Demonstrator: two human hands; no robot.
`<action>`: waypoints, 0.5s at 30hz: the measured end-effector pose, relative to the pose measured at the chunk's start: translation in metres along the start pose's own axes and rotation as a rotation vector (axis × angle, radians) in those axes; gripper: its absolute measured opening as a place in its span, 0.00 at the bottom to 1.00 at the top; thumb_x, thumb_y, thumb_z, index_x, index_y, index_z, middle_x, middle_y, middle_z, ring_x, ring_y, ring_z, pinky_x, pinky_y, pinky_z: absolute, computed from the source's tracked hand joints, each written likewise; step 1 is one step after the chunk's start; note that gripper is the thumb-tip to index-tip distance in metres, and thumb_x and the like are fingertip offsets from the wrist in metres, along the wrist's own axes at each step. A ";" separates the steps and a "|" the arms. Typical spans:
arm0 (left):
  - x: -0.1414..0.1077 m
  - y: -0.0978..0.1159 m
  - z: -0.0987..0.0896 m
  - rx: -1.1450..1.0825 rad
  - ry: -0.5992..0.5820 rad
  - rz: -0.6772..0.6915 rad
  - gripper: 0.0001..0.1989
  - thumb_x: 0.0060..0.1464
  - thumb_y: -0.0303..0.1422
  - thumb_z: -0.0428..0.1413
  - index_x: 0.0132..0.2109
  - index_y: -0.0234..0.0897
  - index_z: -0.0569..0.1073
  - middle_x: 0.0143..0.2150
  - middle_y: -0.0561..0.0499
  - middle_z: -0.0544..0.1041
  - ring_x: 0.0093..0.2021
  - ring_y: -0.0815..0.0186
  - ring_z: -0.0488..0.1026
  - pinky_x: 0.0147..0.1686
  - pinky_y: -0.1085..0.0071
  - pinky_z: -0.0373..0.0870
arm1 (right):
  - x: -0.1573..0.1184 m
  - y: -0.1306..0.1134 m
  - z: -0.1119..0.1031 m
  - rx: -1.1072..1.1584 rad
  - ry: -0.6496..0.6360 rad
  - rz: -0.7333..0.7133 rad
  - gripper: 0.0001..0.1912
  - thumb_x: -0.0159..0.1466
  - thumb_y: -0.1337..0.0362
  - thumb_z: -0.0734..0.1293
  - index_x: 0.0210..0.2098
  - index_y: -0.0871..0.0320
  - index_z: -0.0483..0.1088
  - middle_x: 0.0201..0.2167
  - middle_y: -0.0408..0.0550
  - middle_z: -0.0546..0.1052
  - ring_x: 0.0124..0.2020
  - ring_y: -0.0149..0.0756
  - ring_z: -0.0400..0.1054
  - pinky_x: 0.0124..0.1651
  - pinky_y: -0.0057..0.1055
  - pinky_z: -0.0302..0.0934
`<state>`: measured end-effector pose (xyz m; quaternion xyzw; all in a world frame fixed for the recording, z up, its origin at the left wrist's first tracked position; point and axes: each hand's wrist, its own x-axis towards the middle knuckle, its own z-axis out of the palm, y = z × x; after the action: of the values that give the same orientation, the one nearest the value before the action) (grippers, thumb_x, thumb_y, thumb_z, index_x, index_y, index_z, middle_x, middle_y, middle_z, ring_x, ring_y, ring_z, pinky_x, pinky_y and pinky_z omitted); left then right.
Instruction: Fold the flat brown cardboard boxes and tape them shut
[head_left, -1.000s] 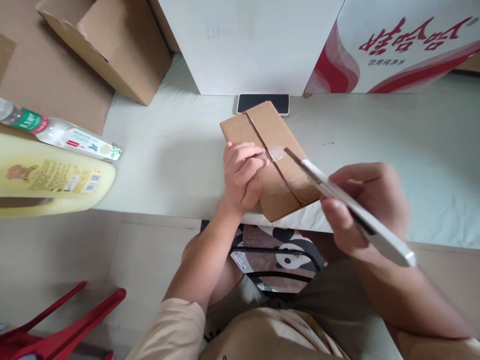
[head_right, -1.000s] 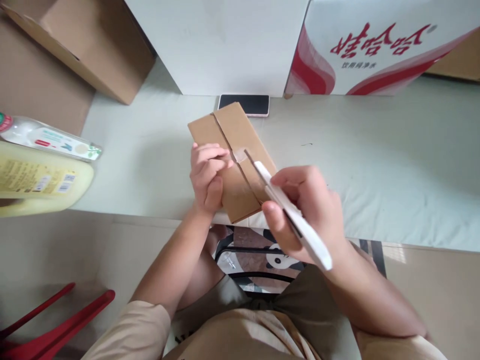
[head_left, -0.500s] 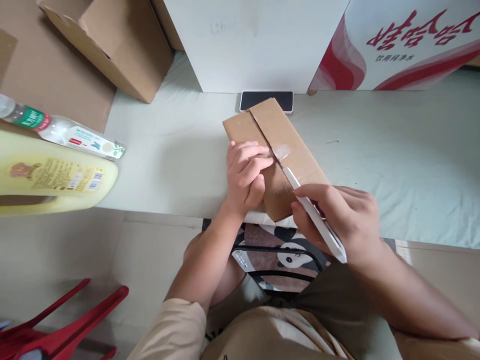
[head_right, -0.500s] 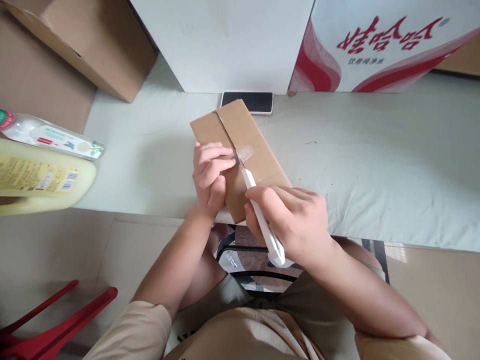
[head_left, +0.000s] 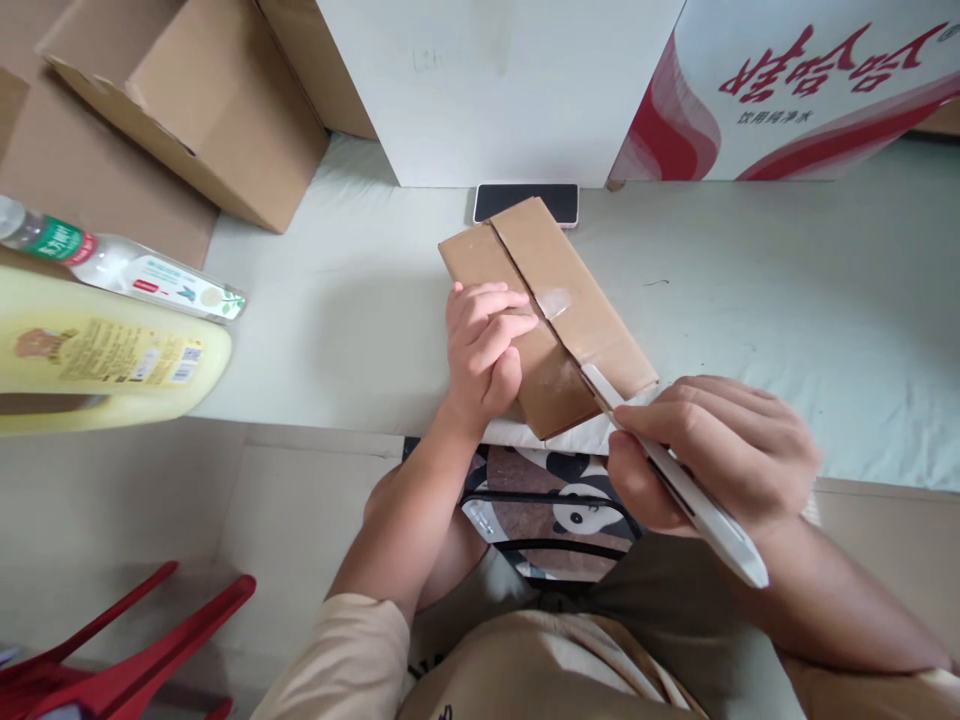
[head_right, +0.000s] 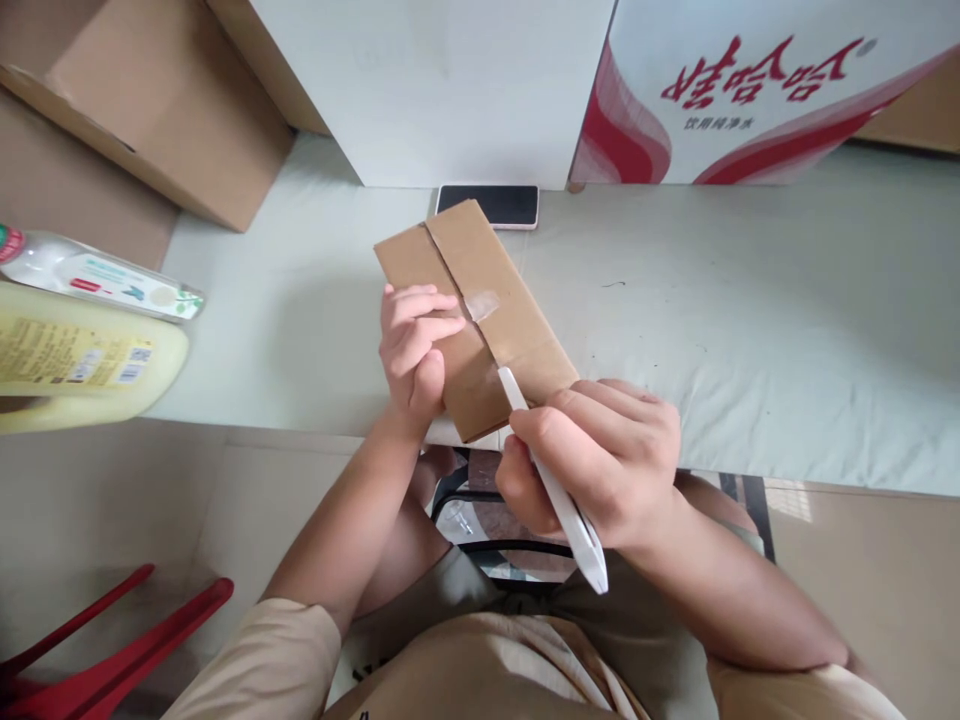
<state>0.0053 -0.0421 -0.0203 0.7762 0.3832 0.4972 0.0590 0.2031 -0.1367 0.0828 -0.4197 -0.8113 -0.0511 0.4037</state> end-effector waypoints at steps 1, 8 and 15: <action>0.000 0.000 0.000 -0.012 0.008 0.005 0.27 0.72 0.47 0.35 0.44 0.47 0.77 0.49 0.47 0.82 0.56 0.53 0.77 0.70 0.44 0.61 | -0.001 0.000 -0.002 0.009 0.008 -0.020 0.08 0.59 0.71 0.68 0.33 0.52 0.67 0.18 0.38 0.66 0.18 0.30 0.60 0.21 0.32 0.56; 0.000 -0.001 0.000 -0.002 0.016 0.018 0.26 0.72 0.47 0.36 0.44 0.46 0.78 0.49 0.47 0.83 0.55 0.53 0.77 0.70 0.43 0.62 | -0.002 -0.005 -0.013 0.080 -0.020 -0.027 0.06 0.61 0.69 0.67 0.31 0.51 0.69 0.17 0.40 0.66 0.18 0.33 0.59 0.21 0.35 0.58; 0.001 0.000 0.001 0.025 0.020 0.014 0.28 0.72 0.48 0.35 0.42 0.46 0.78 0.47 0.47 0.83 0.54 0.54 0.77 0.68 0.44 0.65 | -0.001 -0.002 -0.008 0.085 0.003 -0.082 0.08 0.61 0.70 0.66 0.28 0.51 0.67 0.15 0.39 0.63 0.17 0.31 0.57 0.20 0.34 0.58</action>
<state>0.0063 -0.0411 -0.0203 0.7745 0.3844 0.5007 0.0419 0.2063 -0.1418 0.0883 -0.3684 -0.8288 -0.0335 0.4199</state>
